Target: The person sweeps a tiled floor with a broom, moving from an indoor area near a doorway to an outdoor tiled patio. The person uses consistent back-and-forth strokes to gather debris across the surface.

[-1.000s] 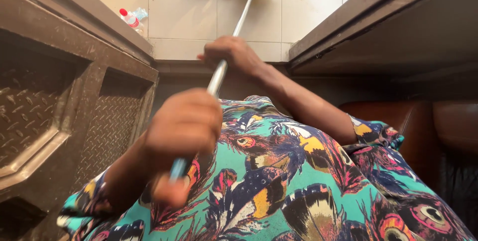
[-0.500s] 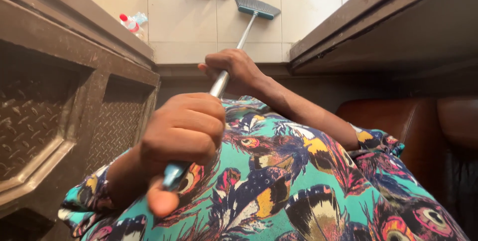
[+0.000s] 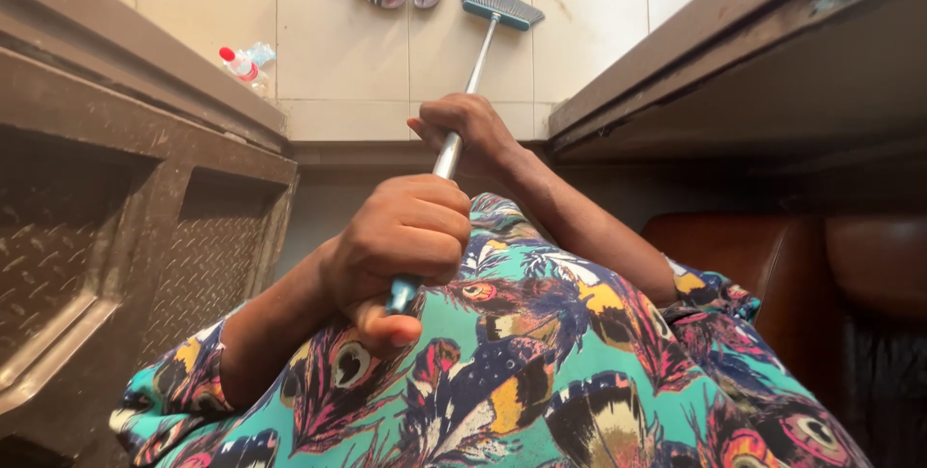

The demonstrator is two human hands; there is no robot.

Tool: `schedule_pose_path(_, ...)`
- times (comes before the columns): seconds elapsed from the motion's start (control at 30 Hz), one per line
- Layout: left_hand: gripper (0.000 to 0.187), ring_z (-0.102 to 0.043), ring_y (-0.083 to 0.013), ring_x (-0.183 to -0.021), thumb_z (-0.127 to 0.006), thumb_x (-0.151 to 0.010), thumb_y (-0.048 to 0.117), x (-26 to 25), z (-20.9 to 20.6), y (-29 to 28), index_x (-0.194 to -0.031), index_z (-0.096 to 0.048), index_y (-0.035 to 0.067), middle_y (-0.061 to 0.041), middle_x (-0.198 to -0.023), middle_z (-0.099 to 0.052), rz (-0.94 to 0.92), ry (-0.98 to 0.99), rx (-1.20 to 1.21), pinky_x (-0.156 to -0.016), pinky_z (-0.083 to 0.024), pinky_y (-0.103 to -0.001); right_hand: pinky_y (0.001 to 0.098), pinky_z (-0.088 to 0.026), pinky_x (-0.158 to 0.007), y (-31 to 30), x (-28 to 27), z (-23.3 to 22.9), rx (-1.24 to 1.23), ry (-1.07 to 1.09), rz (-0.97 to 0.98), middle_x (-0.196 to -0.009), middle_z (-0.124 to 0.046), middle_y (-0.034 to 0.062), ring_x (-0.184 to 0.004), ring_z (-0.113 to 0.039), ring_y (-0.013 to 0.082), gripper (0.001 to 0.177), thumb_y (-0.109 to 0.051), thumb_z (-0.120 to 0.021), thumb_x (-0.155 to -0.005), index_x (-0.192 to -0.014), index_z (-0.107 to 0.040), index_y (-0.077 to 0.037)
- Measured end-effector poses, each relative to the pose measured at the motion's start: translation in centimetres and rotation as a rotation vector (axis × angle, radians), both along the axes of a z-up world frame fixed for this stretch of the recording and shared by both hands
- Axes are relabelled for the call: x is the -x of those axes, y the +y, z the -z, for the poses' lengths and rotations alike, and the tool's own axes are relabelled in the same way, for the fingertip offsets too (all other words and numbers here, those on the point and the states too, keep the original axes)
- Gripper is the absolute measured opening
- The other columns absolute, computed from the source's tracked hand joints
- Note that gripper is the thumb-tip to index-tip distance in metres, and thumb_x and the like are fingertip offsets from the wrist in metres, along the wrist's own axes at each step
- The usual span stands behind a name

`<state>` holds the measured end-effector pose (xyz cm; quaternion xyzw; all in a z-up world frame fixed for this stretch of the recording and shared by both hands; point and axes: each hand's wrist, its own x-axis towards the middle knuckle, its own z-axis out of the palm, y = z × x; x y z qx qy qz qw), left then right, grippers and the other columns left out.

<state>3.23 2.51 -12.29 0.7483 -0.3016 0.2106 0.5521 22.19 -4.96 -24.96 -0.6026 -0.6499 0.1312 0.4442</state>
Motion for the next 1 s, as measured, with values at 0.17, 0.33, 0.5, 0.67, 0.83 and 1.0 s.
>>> schedule_pose_path(0.17,0.060,-0.043,-0.0282,-0.071,-0.044,-0.105,0.063,-3.2,0.2,-0.4,-0.076,-0.041,0.011,-0.006,-0.077,-0.041,-0.016,0.062,-0.051,-0.067,-0.034,-0.040,0.0479,-0.033,-0.053,-0.1,-3.7,1.6,-0.017,-0.073,0.058,-0.060,-0.039,0.0170,-0.057,-0.043,0.0402,0.044,-0.010,-0.074,-0.094,-0.069,-0.039,-0.002)
schedule_pose_path(0.33,0.059,-0.045,-0.0286,-0.073,-0.045,-0.108,0.062,-6.4,-0.4,-0.9,-0.080,-0.041,0.011,-0.007,-0.081,-0.041,-0.025,0.058,-0.052,-0.070,-0.036,-0.040,0.0474,-0.034,-0.053,-0.5,-7.0,0.7,0.006,-0.055,0.026,-0.061,-0.039,0.0155,-0.057,-0.045,0.0386,0.041,-0.010,-0.072,-0.095,-0.070,-0.040,-0.004)
schedule_pose_path(0.5,0.063,-0.042,-0.0298,-0.070,-0.044,-0.100,0.065,-8.1,-5.6,-1.2,-0.072,-0.038,0.009,-0.006,-0.073,-0.037,0.028,-0.020,-0.097,-0.062,-0.030,-0.043,0.0470,-0.035,-0.055,-0.9,-7.9,-4.0,-0.146,-0.065,0.063,-0.062,-0.039,0.0157,-0.058,-0.046,0.0371,0.043,-0.011,-0.072,-0.097,-0.070,-0.039,-0.005)
schedule_pose_path(0.67,0.059,-0.049,-0.0298,-0.069,-0.043,-0.105,0.060,-7.1,-11.0,-2.0,-0.074,-0.045,0.009,-0.006,-0.076,-0.043,-0.022,0.001,-0.098,-0.063,-0.037,-0.042,0.0457,-0.034,-0.053,-2.4,-7.2,-9.1,-0.095,-0.018,-0.023,-0.060,-0.041,0.0135,-0.056,-0.046,0.0355,0.042,-0.015,-0.072,-0.098,-0.069,-0.041,-0.006)
schedule_pose_path(0.83,0.043,-0.060,-0.0276,-0.068,-0.055,-0.097,0.039,-7.5,-10.6,-3.2,-0.068,-0.047,0.010,-0.006,-0.068,-0.050,-0.224,0.126,-0.033,-0.062,-0.051,-0.039,0.0453,-0.033,-0.051,-2.9,-7.5,-6.8,0.045,0.038,-0.023,-0.061,-0.040,0.0162,-0.056,-0.041,0.0381,0.044,-0.018,-0.071,-0.101,-0.070,-0.043,-0.004)
schedule_pose_path(1.0,0.079,-0.058,-0.0233,-0.063,-0.033,-0.102,0.079,-9.0,-7.8,-3.3,-0.066,-0.046,0.010,-0.004,-0.065,-0.050,-0.227,0.062,0.153,-0.060,-0.048,-0.036,0.0453,-0.034,-0.049,-1.7,-9.1,-5.9,0.052,0.053,0.036,-0.062,-0.039,0.0196,-0.056,-0.034,0.0393,0.043,-0.019,-0.071,-0.100,-0.070,-0.045,-0.002)
